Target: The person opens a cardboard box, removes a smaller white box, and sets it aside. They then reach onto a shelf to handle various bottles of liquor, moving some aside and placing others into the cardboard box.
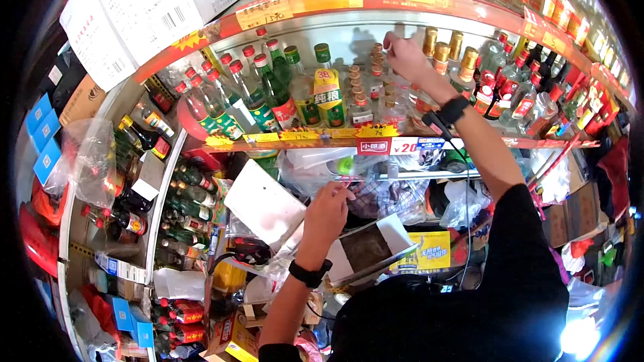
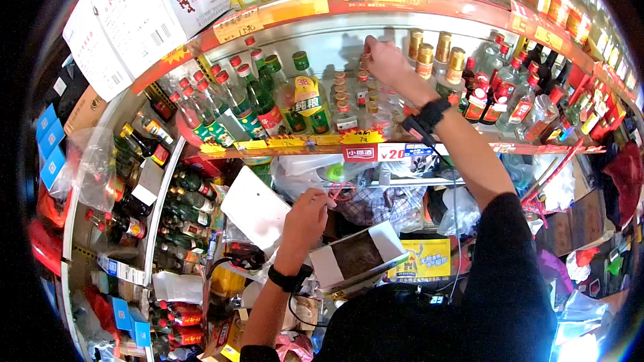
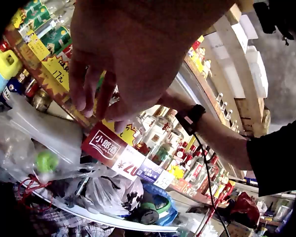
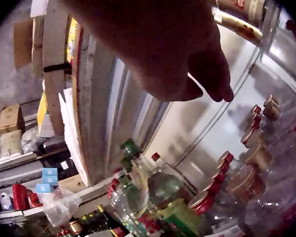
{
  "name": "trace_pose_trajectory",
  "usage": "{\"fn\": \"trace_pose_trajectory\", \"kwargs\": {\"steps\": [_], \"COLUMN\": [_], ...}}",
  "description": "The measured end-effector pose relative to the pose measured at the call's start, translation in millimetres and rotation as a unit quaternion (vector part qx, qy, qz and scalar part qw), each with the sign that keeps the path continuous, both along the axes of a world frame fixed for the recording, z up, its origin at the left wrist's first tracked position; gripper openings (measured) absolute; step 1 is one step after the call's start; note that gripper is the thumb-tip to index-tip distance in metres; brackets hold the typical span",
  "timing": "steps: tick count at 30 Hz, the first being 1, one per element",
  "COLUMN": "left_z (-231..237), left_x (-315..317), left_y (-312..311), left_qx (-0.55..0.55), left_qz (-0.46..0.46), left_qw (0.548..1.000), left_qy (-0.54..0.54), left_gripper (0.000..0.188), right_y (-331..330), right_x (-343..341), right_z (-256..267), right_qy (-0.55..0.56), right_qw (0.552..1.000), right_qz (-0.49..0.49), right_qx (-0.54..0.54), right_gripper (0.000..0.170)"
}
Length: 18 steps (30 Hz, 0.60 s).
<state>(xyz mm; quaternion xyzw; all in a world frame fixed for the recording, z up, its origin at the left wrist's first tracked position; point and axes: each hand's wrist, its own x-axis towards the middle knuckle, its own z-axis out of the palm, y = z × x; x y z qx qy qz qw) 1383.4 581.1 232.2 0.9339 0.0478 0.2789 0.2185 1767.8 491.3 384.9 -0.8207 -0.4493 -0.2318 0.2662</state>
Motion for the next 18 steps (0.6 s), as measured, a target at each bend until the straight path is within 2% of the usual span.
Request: {"fn": "trace_pose_trajectory", "kwargs": {"steps": [4,7,8,10,12,13,14,15,16,18], "left_z": [9.9,21.1,23.4,18.9,11.4,7.5,2.5,-10.0,-17.3,-26.8], "left_x": [-5.0,-12.6,-14.8,-26.6,-44.0,-53.8,-64.6,-74.6,-85.4,-101.6], "left_y": [8.7,9.1,8.5,5.9,2.6,0.9,-2.0,-3.6,-3.3,-1.6], "left_qx": [-0.005,-0.021,-0.030,-0.056,-0.082,-0.093,-0.105,-0.131,-0.115,-0.084], "left_qz": [0.010,0.017,0.019,0.010,0.012,0.015,0.019,0.020,0.020,0.015], "left_qw": [1.000,0.999,0.998,0.998,0.996,0.994,0.993,0.990,0.991,0.992], "left_qy": [0.027,0.042,0.045,0.033,0.036,0.046,0.057,0.048,0.065,0.095], "left_gripper": [0.016,0.016,0.016,0.015,0.016,0.016,0.016,0.018,0.019,0.021], "right_y": [-34.3,-63.4,-72.5,-91.7,-112.8,-123.3,-132.2,-142.7,-153.5,-175.7], "right_x": [-76.7,-122.3,-133.8,-151.7,-181.2,-197.9,-210.7,-220.8,-228.8,-254.2], "right_z": [4.2,-22.6,-40.1,-80.1,-110.4,-123.3,-131.3,-148.8,-154.5,-152.5], "right_qy": [0.017,0.015,-0.006,-0.003,0.028,0.080,0.094,0.074,0.126,0.155], "right_qw": [0.996,0.997,0.996,0.997,0.994,0.991,0.986,0.985,0.974,0.975], "right_qz": [0.081,0.070,0.085,0.057,0.097,0.086,0.126,0.149,0.182,0.151], "right_qx": [0.024,-0.002,0.019,-0.042,-0.038,-0.060,-0.049,-0.038,-0.044,-0.050], "right_gripper": [0.018,0.021,0.023,0.025,0.024,0.022,0.012,0.012,0.018,0.022]}}
